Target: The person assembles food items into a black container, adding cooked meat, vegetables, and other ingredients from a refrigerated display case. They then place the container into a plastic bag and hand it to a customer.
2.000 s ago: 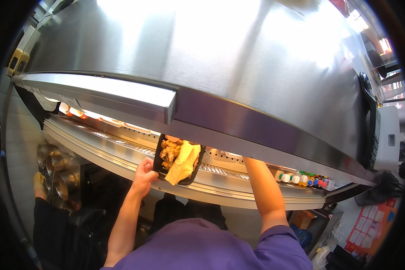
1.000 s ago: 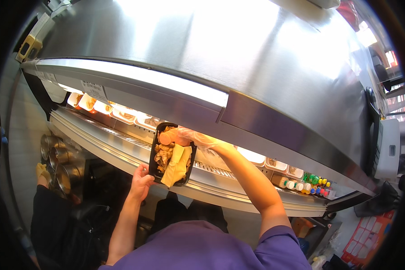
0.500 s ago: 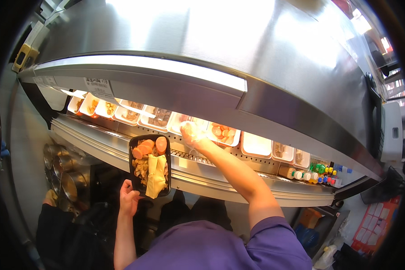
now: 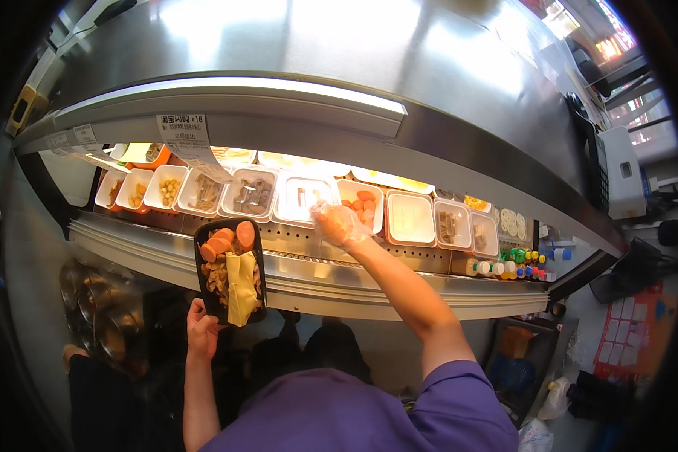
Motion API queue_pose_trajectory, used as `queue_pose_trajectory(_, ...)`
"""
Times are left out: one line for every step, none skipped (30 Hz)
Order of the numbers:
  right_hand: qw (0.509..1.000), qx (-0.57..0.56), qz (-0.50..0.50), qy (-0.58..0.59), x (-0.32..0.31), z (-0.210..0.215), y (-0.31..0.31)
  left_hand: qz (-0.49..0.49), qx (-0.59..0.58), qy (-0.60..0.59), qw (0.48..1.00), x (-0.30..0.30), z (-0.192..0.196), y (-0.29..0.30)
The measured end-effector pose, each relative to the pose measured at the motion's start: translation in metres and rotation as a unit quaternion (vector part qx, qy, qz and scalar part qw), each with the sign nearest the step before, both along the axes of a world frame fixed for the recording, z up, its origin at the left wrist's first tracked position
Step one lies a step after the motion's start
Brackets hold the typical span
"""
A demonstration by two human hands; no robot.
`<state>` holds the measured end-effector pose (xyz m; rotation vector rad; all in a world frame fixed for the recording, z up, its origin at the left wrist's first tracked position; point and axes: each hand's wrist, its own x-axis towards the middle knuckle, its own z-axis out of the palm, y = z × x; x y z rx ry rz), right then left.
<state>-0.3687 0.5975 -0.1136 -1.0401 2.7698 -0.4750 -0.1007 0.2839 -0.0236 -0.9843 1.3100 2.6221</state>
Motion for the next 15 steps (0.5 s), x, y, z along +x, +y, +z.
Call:
queue_pose_trajectory(1.000, 0.006, -0.006, 0.030, 0.002, -0.006, 0.014, -0.004, -0.001, 0.001, 1.000, -0.001, -0.001, -0.002)
queue_pose_trajectory(0.998, 0.013, -0.008, 0.059, 0.006, 0.001, 0.022, -0.006, -0.005, 0.003, 1.000, -0.001, -0.004, -0.006)
queue_pose_trajectory(0.997, 0.033, -0.038, 0.062, 0.014, 0.010, 0.034, -0.007, -0.008, 0.004, 1.000, -0.003, -0.007, -0.010)
queue_pose_trajectory(0.994, 0.057, -0.069, 0.065, 0.026, 0.030, 0.044, -0.009, -0.008, 0.003, 1.000, -0.005, -0.011, -0.011)
queue_pose_trajectory(0.995, 0.069, -0.052, 0.055, 0.032, 0.028, 0.061, -0.018, -0.010, -0.004, 1.000, -0.012, -0.007, -0.010)
queue_pose_trajectory(0.996, 0.066, -0.034, 0.058, 0.036, 0.023, 0.074, -0.028, -0.012, -0.009, 0.999, -0.017, -0.012, -0.012)
queue_pose_trajectory(0.996, 0.065, -0.017, 0.059, 0.039, 0.018, 0.087, -0.044, -0.003, 0.001, 0.999, -0.025, -0.013, -0.008)
queue_pose_trajectory(0.996, 0.060, 0.000, 0.063, 0.040, 0.013, 0.094, -0.058, 0.004, 0.014, 0.998, -0.036, -0.012, -0.007)
queue_pose_trajectory(0.995, 0.092, -0.005, 0.029, 0.039, 0.009, 0.096, -0.062, 0.000, 0.014, 0.998, -0.045, -0.015, -0.005)
queue_pose_trajectory(0.995, 0.093, 0.001, 0.023, 0.039, 0.006, 0.097, -0.066, -0.004, 0.014, 0.998, -0.054, -0.020, -0.002)
queue_pose_trajectory(0.996, 0.090, 0.007, 0.021, 0.036, 0.002, 0.096, -0.065, -0.007, 0.014, 0.998, -0.061, -0.024, 0.001)
queue_pose_trajectory(0.996, 0.088, 0.014, 0.019, 0.033, -0.001, 0.096, -0.064, 0.003, 0.019, 0.998, -0.069, -0.023, 0.008)
queue_pose_trajectory(0.997, 0.066, 0.037, -0.004, 0.023, 0.003, 0.094, -0.053, 0.007, 0.022, 0.998, -0.077, -0.024, 0.015)
queue_pose_trajectory(0.997, 0.044, 0.060, -0.026, 0.012, 0.007, 0.092, -0.040, 0.012, 0.026, 0.999, -0.082, -0.027, 0.021)
queue_pose_trajectory(0.995, 0.023, 0.086, -0.049, 0.000, 0.011, 0.090, -0.042, 0.012, 0.020, 0.999, -0.083, -0.030, 0.027)
